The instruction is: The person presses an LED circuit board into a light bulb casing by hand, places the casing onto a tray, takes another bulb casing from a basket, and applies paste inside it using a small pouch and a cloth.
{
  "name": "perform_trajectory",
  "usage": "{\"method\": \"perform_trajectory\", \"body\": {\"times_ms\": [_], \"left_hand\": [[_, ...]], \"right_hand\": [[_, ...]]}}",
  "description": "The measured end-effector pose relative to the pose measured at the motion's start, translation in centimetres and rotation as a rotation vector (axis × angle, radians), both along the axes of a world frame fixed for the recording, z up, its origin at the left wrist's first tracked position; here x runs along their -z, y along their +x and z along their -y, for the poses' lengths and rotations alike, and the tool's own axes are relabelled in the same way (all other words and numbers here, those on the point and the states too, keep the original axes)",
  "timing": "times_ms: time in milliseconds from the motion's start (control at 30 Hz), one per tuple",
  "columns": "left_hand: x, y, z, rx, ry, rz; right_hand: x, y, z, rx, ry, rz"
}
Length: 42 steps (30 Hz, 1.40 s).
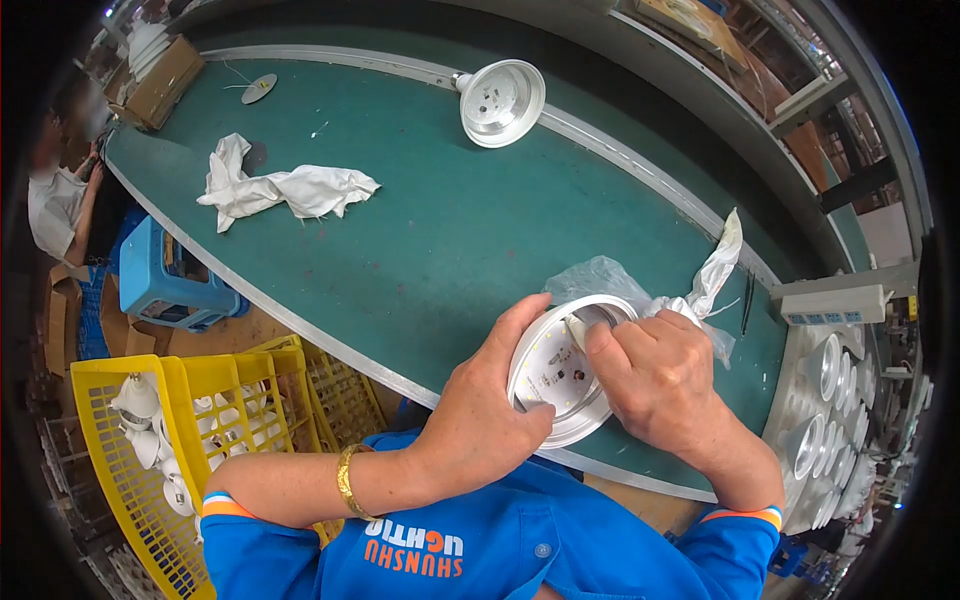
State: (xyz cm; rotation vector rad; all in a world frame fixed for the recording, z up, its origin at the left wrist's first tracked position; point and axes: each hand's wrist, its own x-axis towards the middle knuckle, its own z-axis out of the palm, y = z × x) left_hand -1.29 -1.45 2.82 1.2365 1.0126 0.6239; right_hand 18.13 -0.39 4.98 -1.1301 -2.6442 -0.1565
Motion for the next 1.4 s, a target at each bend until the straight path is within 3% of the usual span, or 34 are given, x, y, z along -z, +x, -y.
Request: {"method": "perform_trajectory", "body": {"times_ms": [1133,1333,1400], "left_hand": [[0.3,0.1,0.2,-0.018,0.074,-0.056],[1.0,-0.3,-0.2,-0.043,-0.039,0.056],[1.1,-0.4,-0.2,-0.049,-0.041,0.068]], "right_hand": [[-0.4,-0.2,0.7,0.041,-0.055,0.083],[-1.1,1.2,0.9,0.09,-0.234,-0.12],[-1.1,1.6,1.2,0.192,-0.202,-0.357]]}}
